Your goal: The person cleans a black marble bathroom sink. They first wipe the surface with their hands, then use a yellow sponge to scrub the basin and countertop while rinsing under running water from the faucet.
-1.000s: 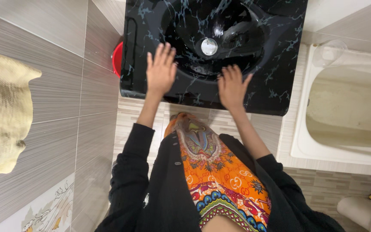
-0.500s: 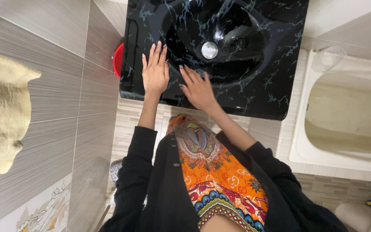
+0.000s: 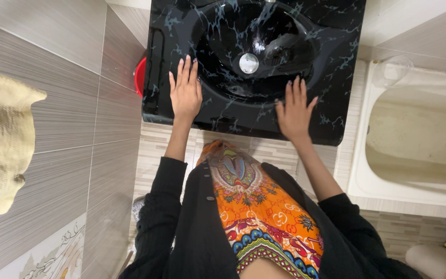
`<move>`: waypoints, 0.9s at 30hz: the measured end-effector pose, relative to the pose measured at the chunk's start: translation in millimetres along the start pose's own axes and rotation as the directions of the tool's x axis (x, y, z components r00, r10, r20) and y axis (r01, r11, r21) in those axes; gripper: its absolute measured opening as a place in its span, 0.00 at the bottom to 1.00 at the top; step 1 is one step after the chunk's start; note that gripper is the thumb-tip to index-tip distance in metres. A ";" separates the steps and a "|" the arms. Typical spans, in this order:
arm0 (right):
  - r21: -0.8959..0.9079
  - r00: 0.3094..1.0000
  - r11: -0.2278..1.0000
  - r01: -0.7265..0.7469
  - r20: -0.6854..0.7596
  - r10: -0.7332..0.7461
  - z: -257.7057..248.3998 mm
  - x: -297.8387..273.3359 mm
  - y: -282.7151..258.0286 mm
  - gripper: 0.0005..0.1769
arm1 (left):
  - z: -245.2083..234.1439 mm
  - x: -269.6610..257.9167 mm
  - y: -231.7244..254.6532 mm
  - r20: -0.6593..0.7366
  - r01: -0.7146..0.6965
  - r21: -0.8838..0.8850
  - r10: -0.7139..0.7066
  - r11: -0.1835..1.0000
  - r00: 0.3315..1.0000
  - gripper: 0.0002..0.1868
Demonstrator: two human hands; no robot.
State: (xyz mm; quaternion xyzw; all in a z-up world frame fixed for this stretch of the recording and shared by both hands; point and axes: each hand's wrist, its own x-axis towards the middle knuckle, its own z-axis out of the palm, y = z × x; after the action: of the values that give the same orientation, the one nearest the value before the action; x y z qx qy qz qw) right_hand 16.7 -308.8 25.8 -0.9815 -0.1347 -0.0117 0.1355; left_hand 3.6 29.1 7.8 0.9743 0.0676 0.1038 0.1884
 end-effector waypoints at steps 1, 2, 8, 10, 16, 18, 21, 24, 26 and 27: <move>-0.031 0.999 0.999 0.032 0.009 -0.032 8.0 -0.1 -10.7 0.36 | 0.8 -0.8 0.2 -0.007 0.001 -0.004 -0.001 1.000 1.000 0.27; -0.061 0.998 0.996 0.064 0.019 -0.063 17.4 -0.2 -24.3 0.37 | 1.6 -2.0 0.2 -0.013 0.002 -0.008 -0.002 1.000 1.000 0.27; -0.047 0.957 0.962 0.269 0.120 -0.262 53.5 9.2 -129.1 0.39 | 5.5 -5.4 -1.1 -0.024 0.001 -0.010 -0.001 1.000 1.000 0.28; 0.021 0.923 0.934 0.356 0.148 -0.355 52.1 17.2 -153.2 0.37 | 6.3 -10.8 -0.4 -0.026 0.008 -0.016 -0.008 1.000 1.000 0.29; 0.038 0.811 0.852 0.523 0.287 -0.510 23.5 14.9 -126.6 0.36 | 4.4 -24.6 17.1 -0.081 0.116 0.003 -0.115 0.993 0.990 0.31; -0.007 0.870 0.885 0.466 0.187 -0.457 14.0 7.3 -95.6 0.35 | 7.8 -29.8 33.2 -0.120 0.166 0.012 -0.163 0.986 0.979 0.33; 0.106 0.928 0.927 0.359 0.069 -0.367 7.6 3.5 -61.2 0.33 | 20.5 -40.3 69.3 -0.053 0.106 0.044 -0.104 0.993 0.993 0.36; 0.063 0.933 0.934 0.351 0.066 -0.354 17.1 2.7 -59.5 0.30 | 27.7 -64.3 97.8 0.067 -0.020 -0.028 0.022 0.999 0.997 0.38; 0.089 0.934 0.933 0.349 0.050 -0.354 17.2 4.0 -59.5 0.30 | 25.8 -68.2 98.4 0.072 -0.050 -0.107 0.058 0.993 0.996 0.38; 0.104 0.935 0.932 0.346 0.046 -0.352 17.8 1.3 -60.2 0.30 | 24.2 -66.9 92.9 0.048 -0.032 -0.082 0.036 0.996 0.998 0.38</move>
State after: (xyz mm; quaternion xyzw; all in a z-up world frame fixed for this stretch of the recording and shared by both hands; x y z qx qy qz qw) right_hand 1.6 -247.9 24.6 -0.9343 -0.3116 0.0022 0.1731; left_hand -47.2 -76.3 9.4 0.9690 0.0420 0.0857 0.2277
